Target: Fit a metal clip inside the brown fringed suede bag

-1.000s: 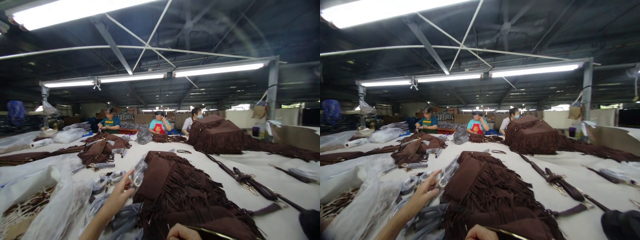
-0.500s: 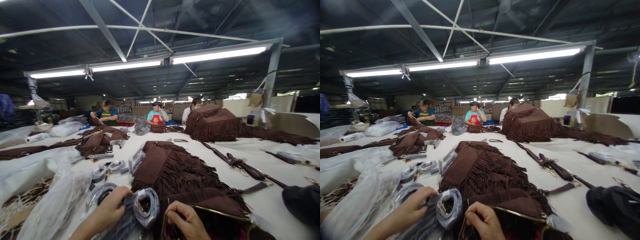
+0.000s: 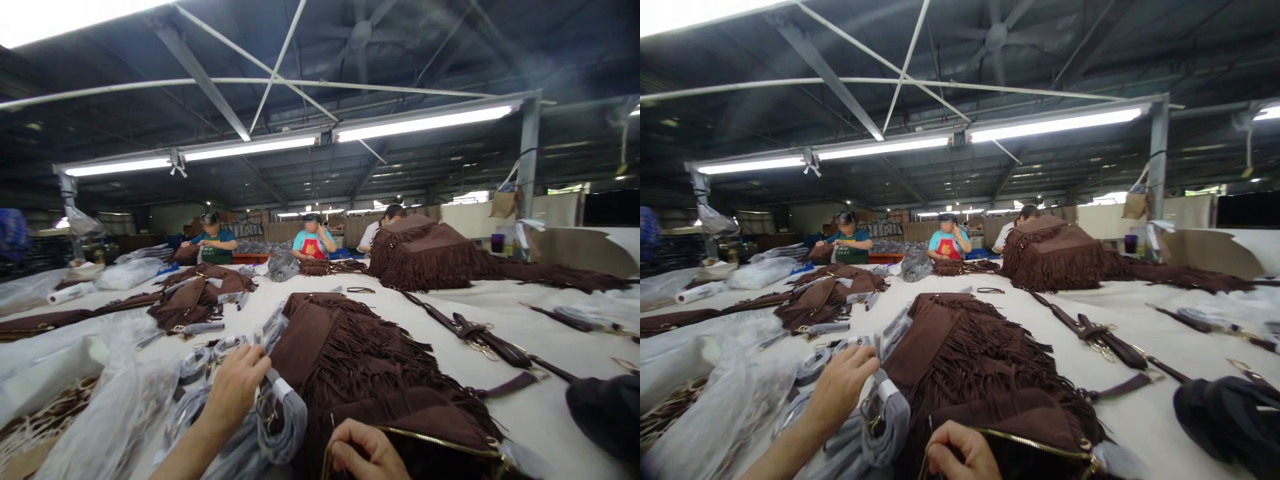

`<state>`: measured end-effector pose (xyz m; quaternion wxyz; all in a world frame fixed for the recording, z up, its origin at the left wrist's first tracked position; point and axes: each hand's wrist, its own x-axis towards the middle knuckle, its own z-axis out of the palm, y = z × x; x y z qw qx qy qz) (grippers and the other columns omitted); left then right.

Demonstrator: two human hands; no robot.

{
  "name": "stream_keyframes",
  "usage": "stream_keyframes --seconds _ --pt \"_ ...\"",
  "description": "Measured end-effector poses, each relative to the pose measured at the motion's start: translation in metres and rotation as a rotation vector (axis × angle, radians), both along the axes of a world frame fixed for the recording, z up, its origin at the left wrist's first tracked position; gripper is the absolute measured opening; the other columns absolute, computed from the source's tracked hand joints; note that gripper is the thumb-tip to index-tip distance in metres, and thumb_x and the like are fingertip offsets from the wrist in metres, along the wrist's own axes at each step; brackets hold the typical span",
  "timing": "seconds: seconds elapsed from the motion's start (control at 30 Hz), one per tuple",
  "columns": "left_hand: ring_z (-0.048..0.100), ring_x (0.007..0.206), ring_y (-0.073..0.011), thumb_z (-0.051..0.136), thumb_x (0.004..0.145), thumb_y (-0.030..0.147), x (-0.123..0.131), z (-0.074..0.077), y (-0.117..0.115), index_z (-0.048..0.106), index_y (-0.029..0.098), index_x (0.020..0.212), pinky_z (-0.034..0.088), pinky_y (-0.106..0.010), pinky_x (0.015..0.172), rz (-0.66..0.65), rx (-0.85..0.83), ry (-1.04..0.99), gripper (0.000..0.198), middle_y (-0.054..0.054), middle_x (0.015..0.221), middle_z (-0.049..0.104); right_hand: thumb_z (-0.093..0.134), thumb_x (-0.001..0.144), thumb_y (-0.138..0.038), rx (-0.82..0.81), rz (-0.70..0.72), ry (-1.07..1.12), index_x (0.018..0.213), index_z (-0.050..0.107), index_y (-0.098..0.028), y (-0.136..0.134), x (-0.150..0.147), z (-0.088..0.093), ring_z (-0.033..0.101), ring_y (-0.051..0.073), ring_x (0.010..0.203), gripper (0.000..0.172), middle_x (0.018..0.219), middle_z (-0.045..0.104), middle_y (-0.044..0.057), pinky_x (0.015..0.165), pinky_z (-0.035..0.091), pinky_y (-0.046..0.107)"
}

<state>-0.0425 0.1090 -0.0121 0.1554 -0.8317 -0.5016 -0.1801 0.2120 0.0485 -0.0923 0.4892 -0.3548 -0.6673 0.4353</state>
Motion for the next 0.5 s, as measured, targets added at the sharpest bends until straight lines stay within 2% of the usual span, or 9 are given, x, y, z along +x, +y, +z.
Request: stream_keyframes --seconds 0.1,0.2,0.27,0.33,0.37,0.43,0.5 --pt "0.056 0.11 -0.0255 0.038 0.084 0.007 0.008 -0.011 -0.007 0.065 0.02 0.1 0.042 -0.037 0.097 -0.184 -0.059 -0.258 0.034 -0.011 0.122 0.062 0.06 0.083 -0.037 0.002 -0.001 0.014 0.067 0.063 -0.018 -0.001 -0.001 0.001 0.056 0.016 0.065 0.025 0.063 0.06 -0.002 0.066 0.042 0.024" --pt "0.057 0.115 -0.0234 0.042 0.072 0.009 0.014 -0.03 -0.008 0.065 0.021 0.103 0.04 -0.035 0.102 -0.35 -0.293 -0.661 0.041 -0.007 0.121 0.064 0.06 0.081 -0.039 -0.026 -0.017 0.023 0.065 0.061 -0.018 -0.003 -0.003 0.003 0.054 0.017 0.064 0.027 0.063 0.058 -0.001 0.066 0.042 0.025" --pt "0.06 0.108 -0.025 0.047 0.065 0.014 0.02 -0.038 -0.004 0.067 0.019 0.099 0.044 -0.036 0.098 -0.354 -0.51 -0.994 0.04 -0.007 0.111 0.069 0.062 0.078 -0.042 -0.056 -0.023 0.031 0.065 0.06 -0.017 -0.004 -0.004 0.005 0.053 0.017 0.063 0.028 0.062 0.057 0.0 0.063 0.041 0.025" --pt "0.065 0.096 -0.0255 0.053 0.067 0.023 0.029 -0.041 0.004 0.066 0.016 0.087 0.05 -0.036 0.086 -0.317 -0.664 -1.306 0.025 -0.008 0.095 0.071 0.062 0.077 -0.043 -0.075 -0.022 0.038 0.064 0.059 -0.017 -0.004 -0.005 0.007 0.052 0.017 0.062 0.029 0.062 0.057 0.0 0.062 0.041 0.025" --pt "0.066 0.09 -0.0249 0.056 0.07 0.029 0.034 -0.04 0.009 0.063 0.016 0.08 0.051 -0.034 0.079 -0.298 -0.684 -1.428 0.018 -0.007 0.085 0.07 0.062 0.077 -0.043 -0.076 -0.02 0.041 0.064 0.059 -0.017 -0.004 -0.005 0.007 0.052 0.017 0.062 0.029 0.062 0.057 0.0 0.063 0.041 0.025" --pt "0.066 0.082 -0.0219 0.066 0.069 0.036 0.046 -0.035 0.017 0.056 0.018 0.076 0.051 -0.029 0.07 -0.275 -0.63 -1.577 0.022 -0.002 0.072 0.064 0.062 0.077 -0.043 -0.07 -0.019 0.051 0.063 0.059 -0.017 -0.003 -0.004 0.007 0.051 0.016 0.062 0.03 0.061 0.057 0.0 0.063 0.04 0.026" --pt "0.066 0.073 -0.0177 0.072 0.063 0.03 0.058 -0.029 0.022 0.051 0.02 0.084 0.051 -0.027 0.064 -0.288 -0.562 -1.599 0.031 0.002 0.079 0.061 0.063 0.077 -0.043 -0.07 -0.016 0.068 0.064 0.06 -0.017 -0.002 -0.003 0.006 0.051 0.016 0.061 0.029 0.061 0.057 0.0 0.063 0.039 0.025"
